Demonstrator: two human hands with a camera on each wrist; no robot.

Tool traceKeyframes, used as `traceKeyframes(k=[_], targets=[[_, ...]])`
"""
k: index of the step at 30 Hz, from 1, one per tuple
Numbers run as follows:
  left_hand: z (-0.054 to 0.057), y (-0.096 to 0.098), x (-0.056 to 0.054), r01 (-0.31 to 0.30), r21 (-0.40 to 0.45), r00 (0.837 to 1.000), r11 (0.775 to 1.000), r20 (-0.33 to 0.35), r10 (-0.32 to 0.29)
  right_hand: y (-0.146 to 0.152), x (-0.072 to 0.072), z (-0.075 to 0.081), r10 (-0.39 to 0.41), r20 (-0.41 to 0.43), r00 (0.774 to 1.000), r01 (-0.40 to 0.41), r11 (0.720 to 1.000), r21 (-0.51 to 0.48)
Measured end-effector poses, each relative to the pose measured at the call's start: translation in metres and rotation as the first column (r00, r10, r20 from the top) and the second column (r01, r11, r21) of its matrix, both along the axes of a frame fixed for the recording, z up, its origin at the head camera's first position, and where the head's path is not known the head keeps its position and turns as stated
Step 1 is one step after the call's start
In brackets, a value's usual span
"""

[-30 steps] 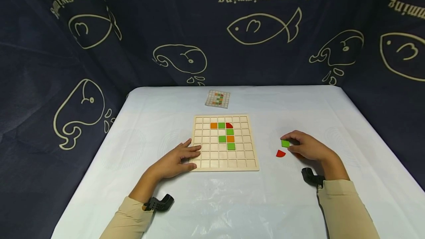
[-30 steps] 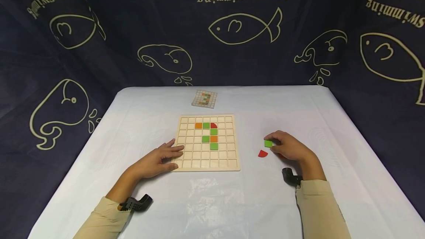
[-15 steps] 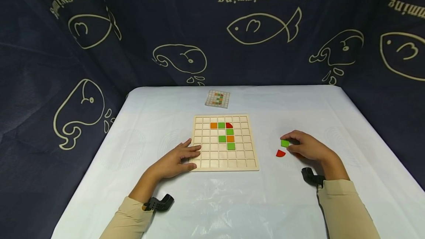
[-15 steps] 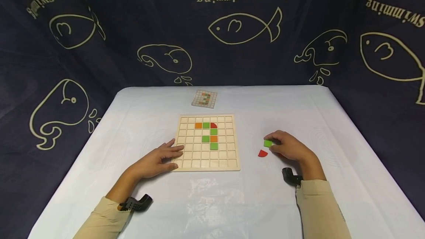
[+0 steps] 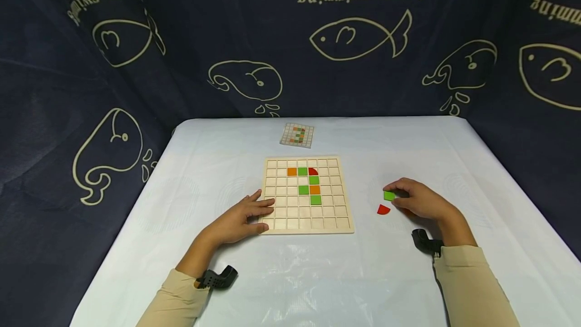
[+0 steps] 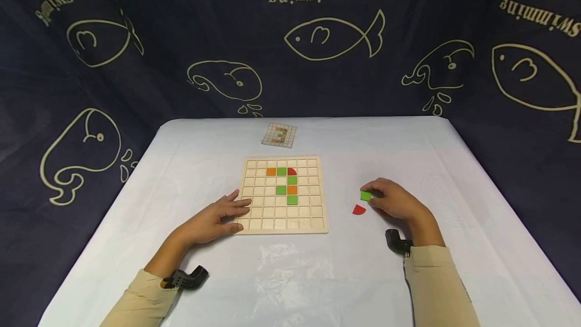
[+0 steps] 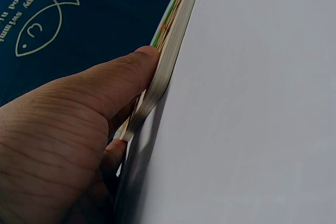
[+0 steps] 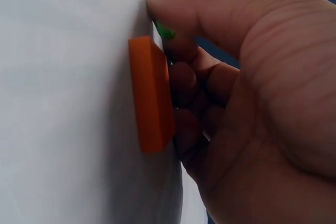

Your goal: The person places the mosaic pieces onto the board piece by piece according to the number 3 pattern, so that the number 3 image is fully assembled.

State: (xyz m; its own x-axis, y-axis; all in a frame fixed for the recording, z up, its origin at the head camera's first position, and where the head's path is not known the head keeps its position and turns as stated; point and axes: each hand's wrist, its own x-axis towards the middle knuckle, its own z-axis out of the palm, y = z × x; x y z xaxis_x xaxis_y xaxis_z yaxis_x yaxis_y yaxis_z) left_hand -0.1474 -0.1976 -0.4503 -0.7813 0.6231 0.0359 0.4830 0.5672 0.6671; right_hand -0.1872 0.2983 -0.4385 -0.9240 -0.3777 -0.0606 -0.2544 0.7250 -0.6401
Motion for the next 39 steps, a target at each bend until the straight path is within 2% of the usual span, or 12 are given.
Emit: traceKeyframes(k=[13,18,27,34,39], targets=[[0.000,0.000,0.001,0.001,0.011,1.000,1.000,-0.001,-0.001,-0.004,-0.003,0.009,-0.031,0.049,0.998,0.031,0.999,-0.014],[-0.001,-0.001,0.000,-0.003,0.012,1.000,1.000,0.000,0.003,-0.011,-0.004,0.013,-0.001,0.029,1.000,0.003,0.999,-0.048],[-0.001,-0.001,0.000,0.001,0.011,1.000,1.000,0.002,-0.001,-0.035,-0.010,0.017,0.057,0.003,0.998,-0.056,0.993,-0.108],[0.000,-0.001,0.000,0.000,0.010,1.000,1.000,0.007,0.000,-0.060,-0.014,0.021,0.059,0.050,0.997,-0.051,0.987,-0.151],[0.000,-0.001,-0.001,0.001,0.015,1.000,1.000,0.008,-0.001,-0.078,-0.018,0.022,0.091,0.054,0.994,-0.082,0.985,-0.154]])
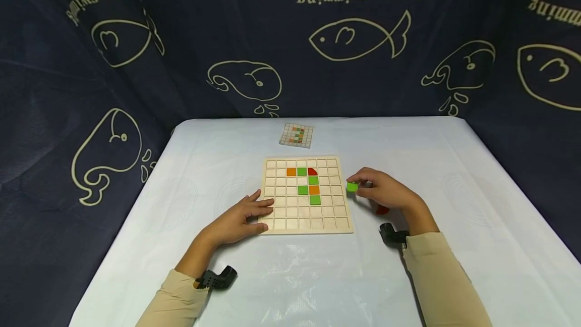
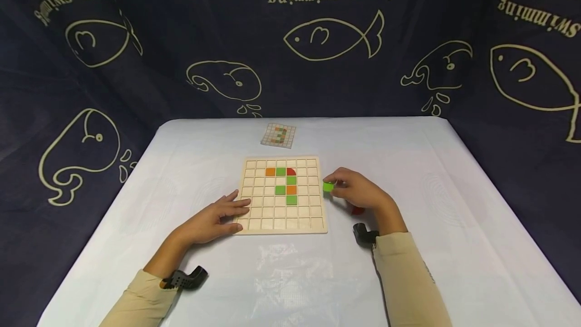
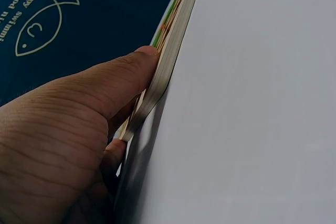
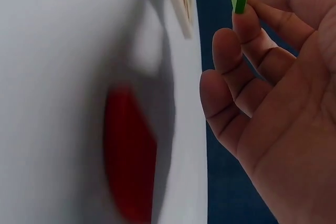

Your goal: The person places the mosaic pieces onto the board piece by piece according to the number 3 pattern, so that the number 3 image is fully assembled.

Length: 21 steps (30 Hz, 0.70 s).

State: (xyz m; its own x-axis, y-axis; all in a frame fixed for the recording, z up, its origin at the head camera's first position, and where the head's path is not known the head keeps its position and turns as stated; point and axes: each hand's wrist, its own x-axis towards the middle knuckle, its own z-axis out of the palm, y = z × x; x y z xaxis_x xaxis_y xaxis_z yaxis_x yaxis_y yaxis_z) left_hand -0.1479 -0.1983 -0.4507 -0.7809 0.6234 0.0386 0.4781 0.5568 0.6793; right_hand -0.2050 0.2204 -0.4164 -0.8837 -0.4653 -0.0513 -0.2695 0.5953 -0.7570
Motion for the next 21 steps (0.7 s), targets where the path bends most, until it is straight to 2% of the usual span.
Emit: traceKeyframes(k=[6,12,21], targets=[[-0.001,0.001,0.000,0.003,0.001,1.000,1.000,-0.006,-0.003,-0.023,0.000,0.004,0.058,-0.015,0.998,-0.058,0.998,-0.015],[-0.001,0.001,-0.001,0.003,-0.001,1.000,1.000,-0.006,-0.003,-0.043,0.000,0.001,0.101,-0.002,0.995,-0.101,0.994,-0.030],[0.000,0.000,-0.001,0.004,-0.005,1.000,1.000,-0.006,-0.004,-0.069,0.001,-0.003,0.229,-0.045,0.972,-0.232,0.971,-0.061]])
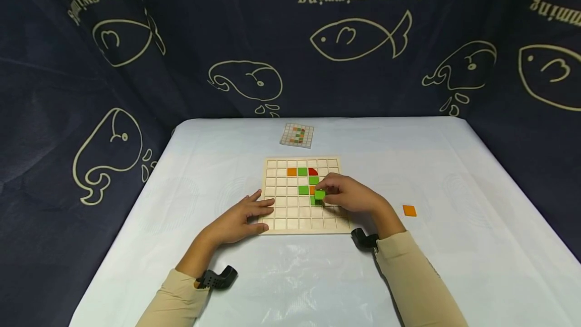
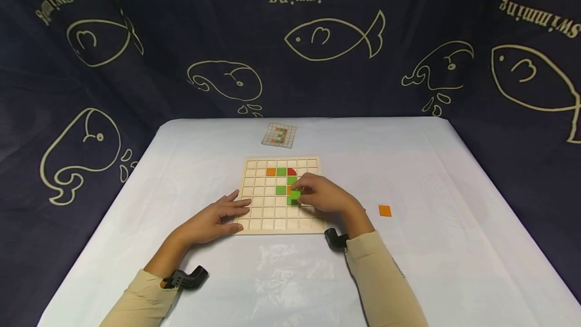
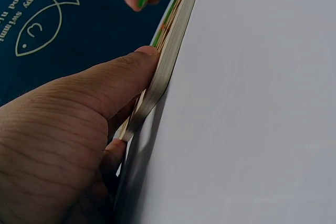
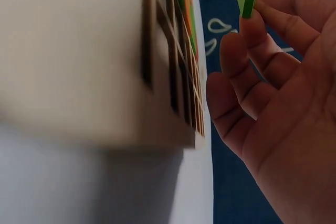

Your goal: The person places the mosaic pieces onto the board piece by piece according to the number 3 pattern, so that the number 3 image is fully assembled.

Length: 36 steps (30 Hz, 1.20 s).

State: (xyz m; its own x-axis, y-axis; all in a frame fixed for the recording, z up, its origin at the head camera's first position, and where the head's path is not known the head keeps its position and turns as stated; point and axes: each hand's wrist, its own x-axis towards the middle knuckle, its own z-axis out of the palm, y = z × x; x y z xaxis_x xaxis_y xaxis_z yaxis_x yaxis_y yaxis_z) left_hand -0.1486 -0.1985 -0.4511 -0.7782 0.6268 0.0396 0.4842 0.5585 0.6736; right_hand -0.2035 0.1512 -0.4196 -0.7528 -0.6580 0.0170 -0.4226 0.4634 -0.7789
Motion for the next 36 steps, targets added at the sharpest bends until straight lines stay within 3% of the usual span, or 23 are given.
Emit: traceKeyframes(k=[12,20,36], targets=[[0.002,-0.001,0.002,0.000,-0.011,1.000,1.000,-0.004,0.000,-0.029,0.012,-0.002,0.096,-0.032,0.995,-0.094,0.994,0.051],[0.000,0.000,0.001,-0.002,-0.009,1.000,1.000,0.001,0.002,-0.036,0.015,-0.004,0.080,-0.013,0.997,-0.078,0.993,0.088],[-0.002,0.000,0.000,-0.009,-0.012,1.000,1.000,0.000,0.009,-0.043,0.015,-0.008,0.087,-0.078,0.993,-0.072,0.980,0.185]])
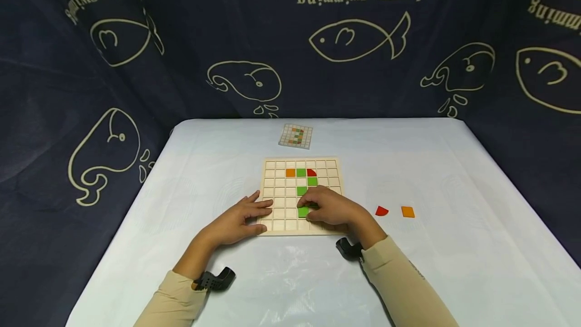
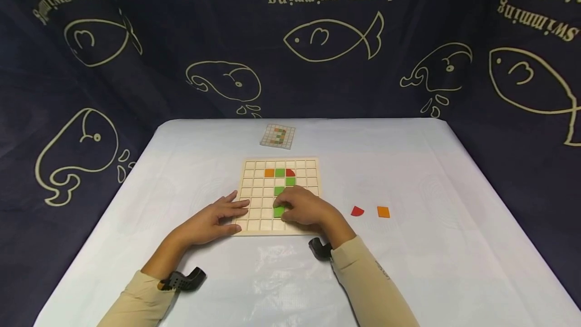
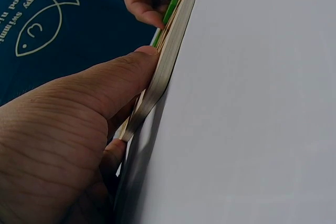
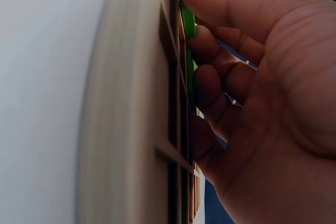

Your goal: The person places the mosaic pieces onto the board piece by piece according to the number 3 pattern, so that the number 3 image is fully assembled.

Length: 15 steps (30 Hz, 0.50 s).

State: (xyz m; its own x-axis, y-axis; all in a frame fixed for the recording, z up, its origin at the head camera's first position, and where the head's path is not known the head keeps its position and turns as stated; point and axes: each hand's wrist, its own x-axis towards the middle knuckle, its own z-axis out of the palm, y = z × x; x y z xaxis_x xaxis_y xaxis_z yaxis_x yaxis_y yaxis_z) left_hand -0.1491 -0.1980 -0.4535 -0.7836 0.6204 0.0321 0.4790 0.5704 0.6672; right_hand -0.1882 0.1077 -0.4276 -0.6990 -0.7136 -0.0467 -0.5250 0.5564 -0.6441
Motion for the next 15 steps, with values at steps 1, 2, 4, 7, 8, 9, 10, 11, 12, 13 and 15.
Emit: traceKeyframes(k=[1,2,4,7,8,9,10,11,12,13,15], targets=[[0.0000,0.0000,-0.0001,0.000,0.001,1.000,1.000,0.001,0.000,0.0000,0.0001,0.0000,0.000,-0.001,1.000,0.000,1.000,0.003],[-0.0001,0.0001,-0.0001,-0.001,0.001,1.000,1.000,0.001,0.001,0.0001,-0.0001,-0.0004,0.000,-0.003,1.000,0.000,1.000,0.006],[-0.0001,0.0001,-0.0002,-0.002,0.000,1.000,1.000,-0.002,0.002,0.0000,0.0001,-0.0001,-0.006,0.001,1.000,0.006,1.000,0.007],[-0.0002,0.0001,0.0002,-0.005,-0.001,1.000,1.000,0.000,0.005,-0.0005,0.0007,0.0008,-0.004,0.007,1.000,0.004,1.000,0.007],[-0.0002,0.0001,0.0004,-0.006,-0.003,1.000,1.000,0.000,0.006,-0.0006,0.0010,0.0011,-0.001,0.008,1.000,0.001,1.000,0.005],[-0.0003,0.0002,0.0005,-0.006,-0.003,1.000,1.000,0.000,0.006,-0.0009,0.0015,0.0020,0.000,0.011,1.000,0.000,1.000,0.003],[-0.0003,0.0002,0.0006,-0.006,-0.003,1.000,1.000,0.002,0.006,-0.0009,0.0017,0.0023,0.003,0.011,1.000,-0.003,1.000,0.002],[-0.0004,0.0003,0.0007,-0.006,-0.003,1.000,1.000,0.002,0.006,-0.0008,0.0019,0.0025,0.007,0.009,1.000,-0.007,1.000,0.001],[-0.0005,0.0003,0.0008,-0.006,-0.002,1.000,1.000,0.002,0.006,-0.0008,0.0020,0.0026,0.007,0.007,1.000,-0.007,1.000,0.001],[-0.0006,0.0004,0.0008,-0.006,-0.001,1.000,1.000,0.001,0.006,-0.0005,0.0019,0.0028,0.009,0.006,1.000,-0.009,1.000,0.000],[-0.0007,0.0007,0.0007,-0.006,0.002,1.000,1.000,0.001,0.006,0.0000,0.0011,0.0024,0.009,0.005,1.000,-0.008,1.000,-0.002]])
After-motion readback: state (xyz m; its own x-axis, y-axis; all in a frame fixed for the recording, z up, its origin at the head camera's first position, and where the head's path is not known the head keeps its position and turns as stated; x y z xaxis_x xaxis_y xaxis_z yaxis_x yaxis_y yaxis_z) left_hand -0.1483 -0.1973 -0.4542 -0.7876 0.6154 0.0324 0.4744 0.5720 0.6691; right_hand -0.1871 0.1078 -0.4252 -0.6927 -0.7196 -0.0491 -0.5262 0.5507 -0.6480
